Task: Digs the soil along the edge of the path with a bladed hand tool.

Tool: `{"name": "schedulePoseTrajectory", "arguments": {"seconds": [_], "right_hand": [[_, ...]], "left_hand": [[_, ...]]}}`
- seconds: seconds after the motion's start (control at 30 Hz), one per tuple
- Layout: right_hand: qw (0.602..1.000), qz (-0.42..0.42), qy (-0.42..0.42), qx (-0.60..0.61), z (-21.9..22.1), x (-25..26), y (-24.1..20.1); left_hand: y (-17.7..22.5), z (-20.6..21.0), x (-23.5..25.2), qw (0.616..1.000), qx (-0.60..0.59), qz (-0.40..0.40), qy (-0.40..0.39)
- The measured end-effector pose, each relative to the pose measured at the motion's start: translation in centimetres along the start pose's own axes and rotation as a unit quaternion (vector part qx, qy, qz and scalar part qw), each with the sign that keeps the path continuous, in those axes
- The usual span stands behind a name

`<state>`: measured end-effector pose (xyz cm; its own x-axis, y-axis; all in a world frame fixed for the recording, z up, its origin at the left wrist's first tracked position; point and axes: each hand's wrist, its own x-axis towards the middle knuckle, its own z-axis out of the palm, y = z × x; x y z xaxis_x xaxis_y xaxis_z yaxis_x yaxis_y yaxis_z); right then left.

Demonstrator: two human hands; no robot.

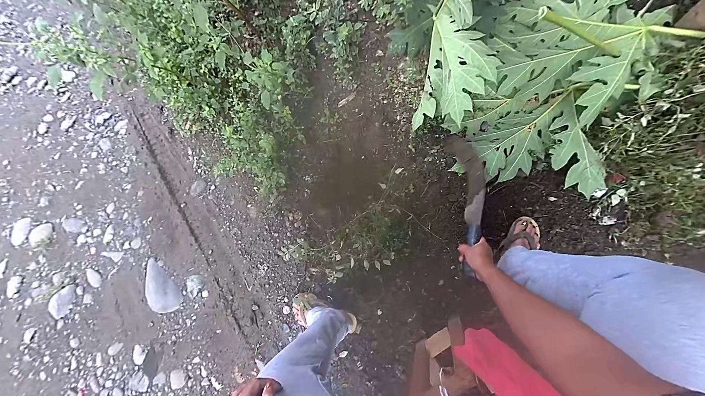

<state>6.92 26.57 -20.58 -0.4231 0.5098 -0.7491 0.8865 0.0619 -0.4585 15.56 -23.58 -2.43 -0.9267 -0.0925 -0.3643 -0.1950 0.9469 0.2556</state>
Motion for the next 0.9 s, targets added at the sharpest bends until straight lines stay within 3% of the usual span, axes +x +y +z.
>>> {"name": "schedulePoseTrajectory", "arguments": {"seconds": [0.1,0.17,0.23,0.33,0.4,0.47,0.5,0.57,0.63,0.7,0.8,0.9], "right_hand": [[0.954,0.000,-0.121,-0.275,-2.2,0.3,3.2],[0.932,-0.028,-0.133,-0.336,-4.0,0.9,4.0],[0.951,-0.053,-0.110,-0.284,-5.2,1.5,3.6],[0.996,-0.055,-0.035,-0.068,-4.1,1.6,2.3],[0.994,-0.036,0.001,0.101,-1.8,1.4,0.6],[0.986,-0.012,0.001,0.166,0.2,1.0,-0.3],[0.992,-0.005,-0.016,0.124,0.7,1.1,-0.1],[0.992,0.000,-0.092,-0.087,0.2,1.6,0.8],[0.951,-0.018,-0.148,-0.271,-0.9,2.4,1.1],[0.927,-0.056,-0.136,-0.346,-2.9,3.3,1.0],[0.943,-0.089,-0.089,-0.308,-5.8,4.8,-0.3],[0.991,-0.079,-0.028,-0.103,-4.9,5.1,-3.5]], "left_hand": [[-0.2,-0.1,0.4,1.000,0.004,0.003,-0.005],[-0.3,0.1,0.5,1.000,0.005,0.006,-0.005],[0.1,0.0,0.6,1.000,0.004,0.011,-0.003],[0.7,-0.3,0.8,1.000,0.012,0.013,-0.004],[0.9,-0.4,1.0,1.000,0.018,0.011,-0.002],[1.2,-0.4,1.1,1.000,0.017,0.010,-0.004],[1.3,-0.4,1.2,1.000,0.017,0.010,-0.003],[1.5,-0.4,1.4,1.000,0.020,0.011,-0.010],[1.6,-0.5,1.6,1.000,0.020,0.018,-0.013],[1.5,-0.5,1.5,1.000,0.016,0.026,-0.008],[1.4,-0.3,1.5,0.999,0.008,0.036,0.002],[1.6,-0.4,1.3,1.000,-0.008,0.027,-0.005]]}}
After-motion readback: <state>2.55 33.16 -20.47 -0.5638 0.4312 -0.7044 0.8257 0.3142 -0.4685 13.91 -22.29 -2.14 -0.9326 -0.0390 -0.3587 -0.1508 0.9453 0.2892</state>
